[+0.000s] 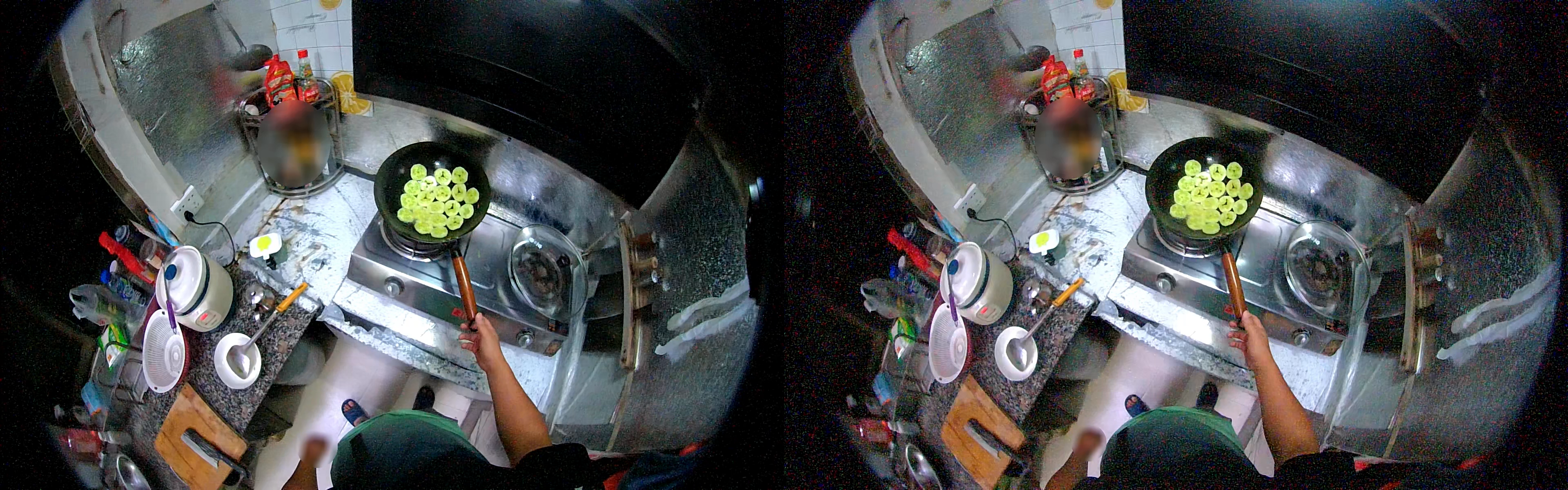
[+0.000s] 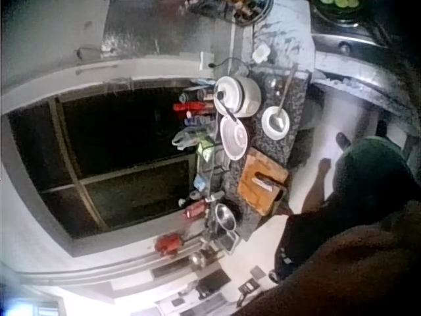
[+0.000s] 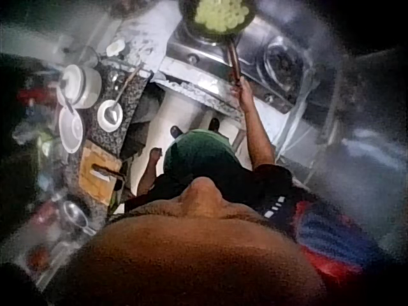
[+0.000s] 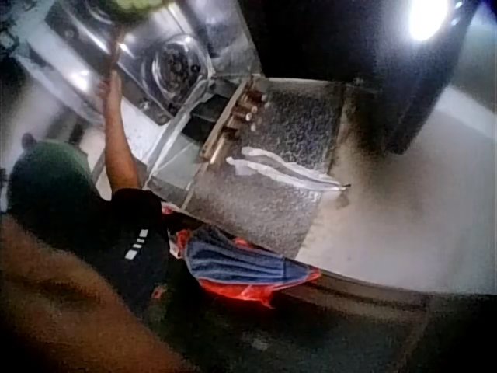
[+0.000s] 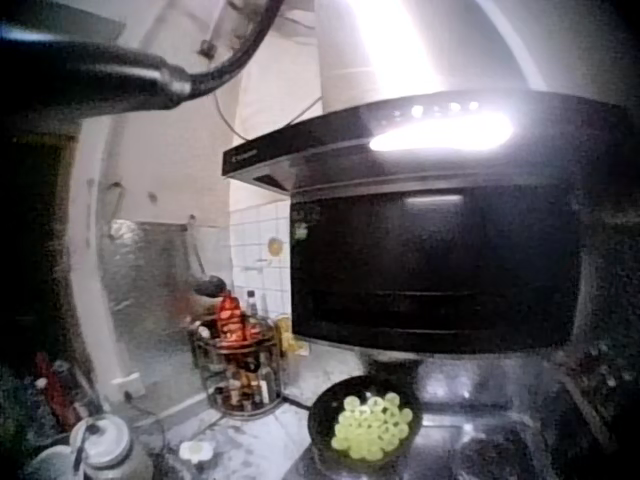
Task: The person fries sliced vegetables in a pan over a stove and flips them with a spatula.
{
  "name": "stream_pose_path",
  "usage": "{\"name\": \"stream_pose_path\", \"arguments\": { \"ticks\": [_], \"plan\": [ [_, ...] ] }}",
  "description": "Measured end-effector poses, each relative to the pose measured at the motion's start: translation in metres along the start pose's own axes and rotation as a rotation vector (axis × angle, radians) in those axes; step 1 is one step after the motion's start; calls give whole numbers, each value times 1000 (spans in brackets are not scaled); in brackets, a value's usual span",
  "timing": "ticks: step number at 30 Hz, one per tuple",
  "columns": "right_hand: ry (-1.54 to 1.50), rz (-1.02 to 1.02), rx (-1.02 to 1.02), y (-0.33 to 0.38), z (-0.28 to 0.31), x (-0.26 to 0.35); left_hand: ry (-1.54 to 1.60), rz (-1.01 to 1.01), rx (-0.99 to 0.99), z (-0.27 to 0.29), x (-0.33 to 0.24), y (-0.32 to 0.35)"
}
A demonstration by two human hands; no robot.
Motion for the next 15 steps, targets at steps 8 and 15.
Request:
{"name": "stream_pose_path", "arguments": {
  "ticks": [8,15],
  "plan": [
    [309,-22,-8,-12,-6,-6,677,612,10,-19,32,35],
    [465,37,-109,-12,-9,-5,423,284,408,105,-83,-179]
  ]
}}
Point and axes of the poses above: each hand's wrist, its own y-axis away from the middle knuckle, its own z-axis out of the back of the hand, x = y × z, the point moved 10 cm from there along -y, towards the middle knuckle, and after that the axes turned 11 degrees about -z, right-handed, at the moved point
